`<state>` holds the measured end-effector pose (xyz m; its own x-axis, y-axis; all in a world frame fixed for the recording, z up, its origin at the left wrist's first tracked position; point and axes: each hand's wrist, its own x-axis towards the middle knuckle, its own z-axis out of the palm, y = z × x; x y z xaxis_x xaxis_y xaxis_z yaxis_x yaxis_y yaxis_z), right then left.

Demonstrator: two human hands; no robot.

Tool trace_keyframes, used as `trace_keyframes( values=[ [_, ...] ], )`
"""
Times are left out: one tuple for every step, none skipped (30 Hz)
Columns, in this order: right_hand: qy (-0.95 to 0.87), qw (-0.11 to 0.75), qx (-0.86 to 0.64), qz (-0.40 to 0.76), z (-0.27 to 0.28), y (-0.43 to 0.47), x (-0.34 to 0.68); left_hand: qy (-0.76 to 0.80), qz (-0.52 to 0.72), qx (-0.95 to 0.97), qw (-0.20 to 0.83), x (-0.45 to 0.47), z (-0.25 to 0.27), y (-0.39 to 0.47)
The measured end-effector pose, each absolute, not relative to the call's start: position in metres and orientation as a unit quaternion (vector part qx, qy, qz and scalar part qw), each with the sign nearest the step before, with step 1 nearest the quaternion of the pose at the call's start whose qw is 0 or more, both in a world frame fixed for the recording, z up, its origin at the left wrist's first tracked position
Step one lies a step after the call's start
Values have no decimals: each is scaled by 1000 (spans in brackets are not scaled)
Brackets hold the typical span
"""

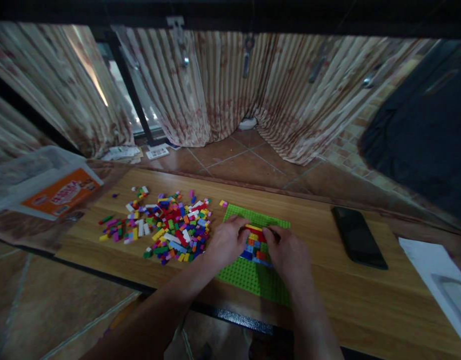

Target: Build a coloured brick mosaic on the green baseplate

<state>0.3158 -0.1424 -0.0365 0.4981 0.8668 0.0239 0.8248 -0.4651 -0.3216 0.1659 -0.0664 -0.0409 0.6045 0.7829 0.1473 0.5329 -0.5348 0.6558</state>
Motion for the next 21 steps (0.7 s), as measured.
trace_keyframes(
  values=[
    [-499,160,-848,73,-37,-141,314,390,223,845,292,164,-40,-65],
    [-503,174,-843,75,-38,-141,313,393,228,840,295,162,-39,-63],
    [-510,188,-836,74,-40,-140,312,398,234,836,297,159,-38,-60],
    [-519,200,-828,72,-42,-139,311,403,242,831,298,155,-37,-56],
    [-532,207,-818,70,-44,-139,311,409,252,825,297,150,-36,-52],
    [-546,210,-808,67,-46,-139,311,415,263,820,294,145,-34,-46],
    [-558,210,-800,63,-47,-139,311,422,277,813,289,139,-33,-39],
    [-567,207,-795,60,-49,-139,311,431,289,807,283,132,-32,-32],
    [-572,204,-792,59,-50,-139,312,440,302,801,272,124,-31,-24],
    [-573,200,-793,58,-51,-139,312,457,312,793,255,117,-31,-17],
    [-572,196,-794,58,-52,-139,312,478,312,786,238,109,-30,-10],
    [-572,192,-796,57,-52,-139,312,500,306,780,219,101,-30,-3],
    [-572,188,-797,56,-52,-139,312,514,288,783,199,95,-30,2],
    [-572,184,-797,55,-52,-139,312,522,263,792,176,89,-30,6],
    [-572,181,-798,54,-51,-139,312,526,240,801,152,85,-30,9],
    [-573,179,-798,54,-51,-139,312,525,220,811,130,82,-31,10],
    [-573,178,-798,56,-51,-138,312,523,204,820,111,81,-31,11],
    [-572,180,-798,58,-51,-138,312,519,193,827,97,80,-31,11],
    [-570,183,-799,59,-51,-138,312,515,184,833,89,80,-30,10],
    [-568,185,-800,60,-51,-138,312,511,177,837,87,80,-30,9],
    [-567,188,-800,60,-51,-138,312,508,170,839,91,80,-29,9]
  ],
)
